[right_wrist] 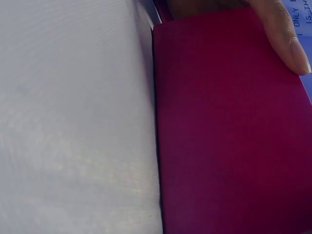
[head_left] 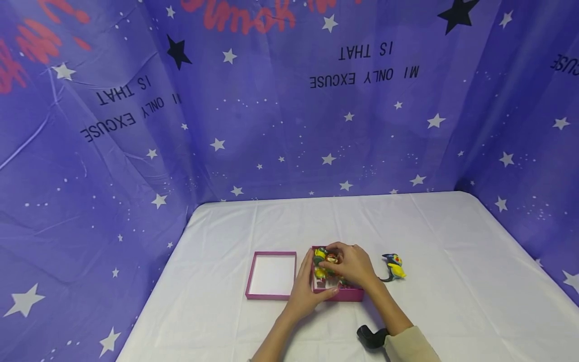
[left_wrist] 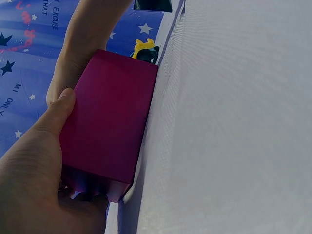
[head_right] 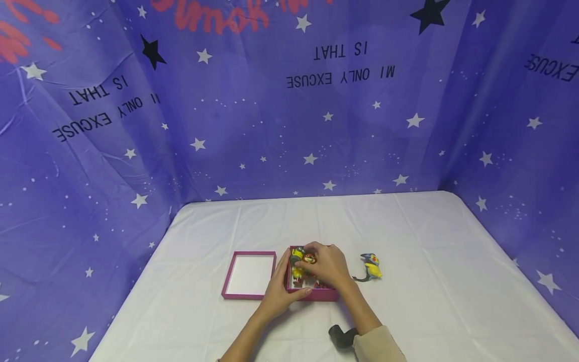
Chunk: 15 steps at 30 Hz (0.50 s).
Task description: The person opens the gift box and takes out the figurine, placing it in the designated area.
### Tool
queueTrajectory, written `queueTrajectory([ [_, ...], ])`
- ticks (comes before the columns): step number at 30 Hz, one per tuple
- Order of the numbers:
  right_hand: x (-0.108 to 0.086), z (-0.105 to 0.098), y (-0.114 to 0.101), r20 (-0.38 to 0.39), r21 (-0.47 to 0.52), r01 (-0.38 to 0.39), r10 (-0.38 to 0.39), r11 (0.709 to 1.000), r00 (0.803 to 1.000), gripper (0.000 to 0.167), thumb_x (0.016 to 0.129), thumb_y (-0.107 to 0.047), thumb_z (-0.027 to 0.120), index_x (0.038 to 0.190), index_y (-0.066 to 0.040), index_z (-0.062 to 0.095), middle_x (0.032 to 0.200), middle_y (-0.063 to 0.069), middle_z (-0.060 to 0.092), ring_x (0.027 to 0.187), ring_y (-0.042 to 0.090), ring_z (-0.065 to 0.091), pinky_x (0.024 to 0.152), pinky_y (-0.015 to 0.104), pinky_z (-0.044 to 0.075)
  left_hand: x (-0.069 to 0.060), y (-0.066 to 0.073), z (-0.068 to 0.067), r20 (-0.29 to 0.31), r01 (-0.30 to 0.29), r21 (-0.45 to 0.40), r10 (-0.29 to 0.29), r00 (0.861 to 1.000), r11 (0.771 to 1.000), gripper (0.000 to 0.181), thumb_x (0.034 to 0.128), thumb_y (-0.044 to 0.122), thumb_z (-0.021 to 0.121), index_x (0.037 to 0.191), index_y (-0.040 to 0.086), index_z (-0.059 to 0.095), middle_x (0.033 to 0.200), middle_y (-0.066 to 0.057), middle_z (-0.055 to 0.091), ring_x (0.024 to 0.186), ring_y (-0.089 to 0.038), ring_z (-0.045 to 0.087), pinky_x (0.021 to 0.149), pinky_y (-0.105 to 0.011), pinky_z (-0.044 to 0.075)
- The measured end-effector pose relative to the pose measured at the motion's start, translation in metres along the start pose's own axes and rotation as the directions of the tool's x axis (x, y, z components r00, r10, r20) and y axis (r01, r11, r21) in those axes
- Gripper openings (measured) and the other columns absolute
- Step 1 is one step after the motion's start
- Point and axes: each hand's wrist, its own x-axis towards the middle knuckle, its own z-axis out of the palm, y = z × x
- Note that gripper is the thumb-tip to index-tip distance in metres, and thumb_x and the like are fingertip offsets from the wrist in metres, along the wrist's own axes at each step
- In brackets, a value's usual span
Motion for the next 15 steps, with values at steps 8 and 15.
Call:
queueTrajectory([
  [8,0.0006,0.0018,0.0015,0.019,0.018,-0.006,0.005,1.0,1.0,0.054,0.065,-0.057,0.075,0.101,-0.017,0.068,0.051,-0.012,0.04,0.047,0.006,0.032,0.064,0.032,0.044,0.0002,-0.0004,-0.0003,0.003,-0.015,0.004,0.015,1.0,1.0,0.106,0.0749,0.04,0.075,0.148,0.006,0.006,0.152,-0.016,0.01,0.137,-0.034,0.014,0.105,-0.056,0.022],
  [15,0.0,0.001,0.0016,0.037,0.013,0.001,-0.002,1.0,0.999,0.058,0.064,-0.057,0.075,0.103,-0.015,0.067,0.051,-0.011,0.039,0.047,0.005,0.031,0.057,0.027,0.039,-0.0002,0.0003,-0.0002,0.006,0.001,-0.01,0.0,1.0,1.0,0.106,0.075,0.041,0.074,0.149,0.008,0.005,0.153,-0.015,0.009,0.138,-0.032,0.013,0.106,-0.054,0.021],
])
